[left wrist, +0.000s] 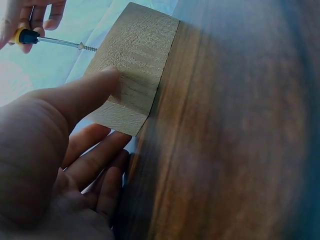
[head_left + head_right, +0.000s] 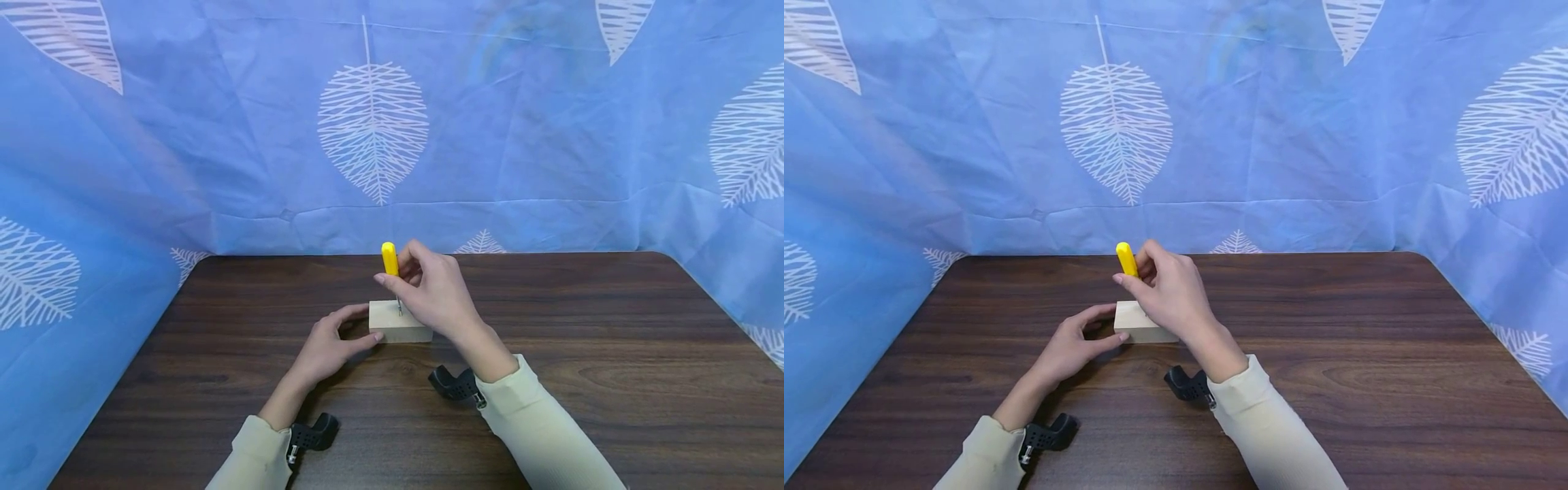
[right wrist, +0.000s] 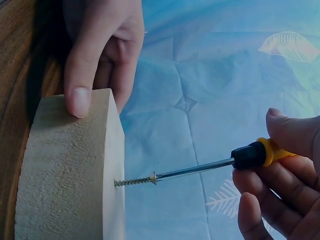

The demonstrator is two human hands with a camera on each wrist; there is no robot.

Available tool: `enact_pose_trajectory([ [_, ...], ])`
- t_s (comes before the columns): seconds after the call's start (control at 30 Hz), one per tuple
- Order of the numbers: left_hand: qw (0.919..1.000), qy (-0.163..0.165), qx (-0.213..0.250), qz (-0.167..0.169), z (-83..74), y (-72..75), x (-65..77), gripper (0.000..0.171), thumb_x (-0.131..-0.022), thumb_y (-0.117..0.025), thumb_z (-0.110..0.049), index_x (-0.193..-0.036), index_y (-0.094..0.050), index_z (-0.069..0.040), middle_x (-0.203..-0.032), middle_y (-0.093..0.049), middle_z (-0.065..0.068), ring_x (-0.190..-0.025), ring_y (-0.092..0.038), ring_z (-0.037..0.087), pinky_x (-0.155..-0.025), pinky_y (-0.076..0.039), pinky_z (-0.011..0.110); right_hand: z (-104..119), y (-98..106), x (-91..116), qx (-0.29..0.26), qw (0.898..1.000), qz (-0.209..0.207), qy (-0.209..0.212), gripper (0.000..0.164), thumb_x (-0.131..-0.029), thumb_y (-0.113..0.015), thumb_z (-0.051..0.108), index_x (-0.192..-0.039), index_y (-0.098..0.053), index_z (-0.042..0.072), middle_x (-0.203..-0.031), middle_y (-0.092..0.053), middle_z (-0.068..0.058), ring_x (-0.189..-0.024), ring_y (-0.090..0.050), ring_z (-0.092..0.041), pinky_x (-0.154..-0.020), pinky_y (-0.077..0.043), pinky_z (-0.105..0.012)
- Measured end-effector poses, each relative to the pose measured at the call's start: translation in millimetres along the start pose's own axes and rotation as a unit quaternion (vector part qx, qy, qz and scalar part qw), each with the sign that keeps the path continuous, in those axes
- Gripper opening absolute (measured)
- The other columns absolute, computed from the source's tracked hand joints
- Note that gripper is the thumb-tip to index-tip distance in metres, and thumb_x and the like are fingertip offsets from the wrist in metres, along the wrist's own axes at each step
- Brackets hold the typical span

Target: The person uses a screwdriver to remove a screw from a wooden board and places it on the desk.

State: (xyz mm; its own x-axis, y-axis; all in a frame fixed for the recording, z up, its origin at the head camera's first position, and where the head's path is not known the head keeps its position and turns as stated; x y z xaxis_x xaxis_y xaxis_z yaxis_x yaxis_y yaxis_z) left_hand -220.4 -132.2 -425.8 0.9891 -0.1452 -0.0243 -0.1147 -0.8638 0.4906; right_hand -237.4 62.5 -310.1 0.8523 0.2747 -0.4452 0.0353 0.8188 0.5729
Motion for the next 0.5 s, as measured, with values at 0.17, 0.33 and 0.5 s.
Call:
enact_pose_trajectory([
  [0.17,1.0,-0.001,-0.001,0.0,-2.2,0.4,-0.1,0.061,-0.095,-0.085,-0.032,-0.15,-0.064,-0.018,-0.152,-0.066,0.004,-0.145,-0.058,0.032,-0.122,-0.045,0.059,0.3,2.0,0.3,0.008,1.0,-0.005,-0.008,0.024,-0.093,-0.088,0.025,-0.096,-0.067,0.012,-0.086,-0.076,-0.003,-0.071,-0.068,-0.012,-0.066,-0.058,-0.03],
  [0.33,1.0,-0.006,-0.004,0.003,-2.8,0.7,-0.2,0.061,-0.096,-0.085,-0.031,-0.151,-0.064,-0.017,-0.153,-0.065,0.005,-0.146,-0.057,0.032,-0.122,-0.044,0.059,0.9,3.7,0.0,0.011,1.0,-0.007,-0.003,0.024,-0.093,-0.088,0.024,-0.094,-0.067,0.011,-0.084,-0.075,-0.003,-0.069,-0.066,-0.012,-0.063,-0.057,-0.029],
  [0.5,0.9999,-0.008,-0.011,0.003,-2.0,0.2,0.9,0.061,-0.096,-0.085,-0.031,-0.151,-0.064,-0.017,-0.153,-0.065,0.006,-0.146,-0.057,0.034,-0.121,-0.045,0.061,1.1,5.0,-0.2,0.01,1.0,0.003,-0.001,0.023,-0.094,-0.087,0.023,-0.094,-0.067,0.011,-0.085,-0.076,-0.003,-0.069,-0.067,-0.012,-0.064,-0.057,-0.029],
])
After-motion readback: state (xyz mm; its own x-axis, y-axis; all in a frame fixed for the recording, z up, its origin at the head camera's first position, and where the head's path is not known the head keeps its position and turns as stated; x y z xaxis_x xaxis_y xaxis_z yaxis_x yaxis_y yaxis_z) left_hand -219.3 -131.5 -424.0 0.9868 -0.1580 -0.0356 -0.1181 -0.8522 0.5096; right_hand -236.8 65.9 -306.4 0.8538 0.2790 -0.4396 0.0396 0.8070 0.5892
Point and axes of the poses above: each hand's wrist, its own x-axis away from the middle knuckle, its own y-axis out of the back of the hand, z = x × y, the point moved 4 cm from there along -x, towards the middle knuckle
